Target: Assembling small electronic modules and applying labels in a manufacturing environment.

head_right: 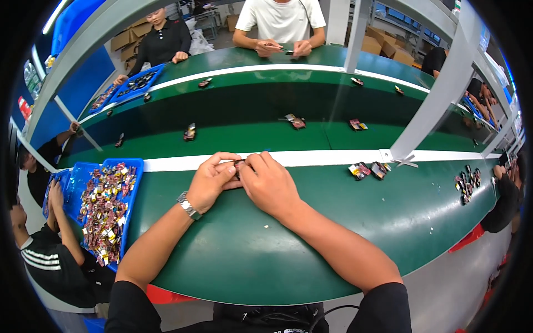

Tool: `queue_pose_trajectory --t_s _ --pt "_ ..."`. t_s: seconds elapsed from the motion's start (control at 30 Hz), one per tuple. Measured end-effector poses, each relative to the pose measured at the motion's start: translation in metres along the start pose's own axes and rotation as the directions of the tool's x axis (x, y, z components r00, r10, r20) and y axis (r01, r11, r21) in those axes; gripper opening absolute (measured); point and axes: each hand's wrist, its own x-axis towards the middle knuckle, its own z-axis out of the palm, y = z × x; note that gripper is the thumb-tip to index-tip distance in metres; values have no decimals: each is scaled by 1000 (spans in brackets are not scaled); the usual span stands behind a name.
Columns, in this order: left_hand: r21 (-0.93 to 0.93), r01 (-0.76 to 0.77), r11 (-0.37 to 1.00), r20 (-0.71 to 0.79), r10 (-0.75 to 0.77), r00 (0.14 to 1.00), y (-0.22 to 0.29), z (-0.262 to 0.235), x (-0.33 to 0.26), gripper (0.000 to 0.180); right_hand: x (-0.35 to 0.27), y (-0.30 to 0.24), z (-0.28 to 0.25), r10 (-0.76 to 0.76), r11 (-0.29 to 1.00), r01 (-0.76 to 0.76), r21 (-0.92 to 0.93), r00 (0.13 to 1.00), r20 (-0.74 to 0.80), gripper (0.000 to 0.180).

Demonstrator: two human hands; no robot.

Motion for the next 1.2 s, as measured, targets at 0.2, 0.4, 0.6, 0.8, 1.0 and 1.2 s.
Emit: queue_pose_trajectory --t_s 0.2,0.4,0.6,0.8,1.0,1.2 --pt "14 20 1000 -22 -19 1000 1 7 -1 21 -3 0 3 37 997 -39 -65 999 -34 7" --pt "-18 -2 1000 -59 1 998 -2 8 1 19 0 -1 9 2 991 -1 -135 1000 10 13" --pt "-127 -84 988 -122 69 990 -12 -6 4 26 9 -10 9 66 997 -69 37 995 73 30" --pt "-235 -86 968 -159 49 986 0 1 4 52 28 31 37 135 984 -143 109 988 78 28" --pt "-126 -59 990 -48 54 997 1 0 6 57 34 102 71 466 883 -451 -130 873 145 26" --pt "-117 -52 992 -43 48 998 -7 -8 3 46 28 102 44 485 833 -445 -329 873 46 51"
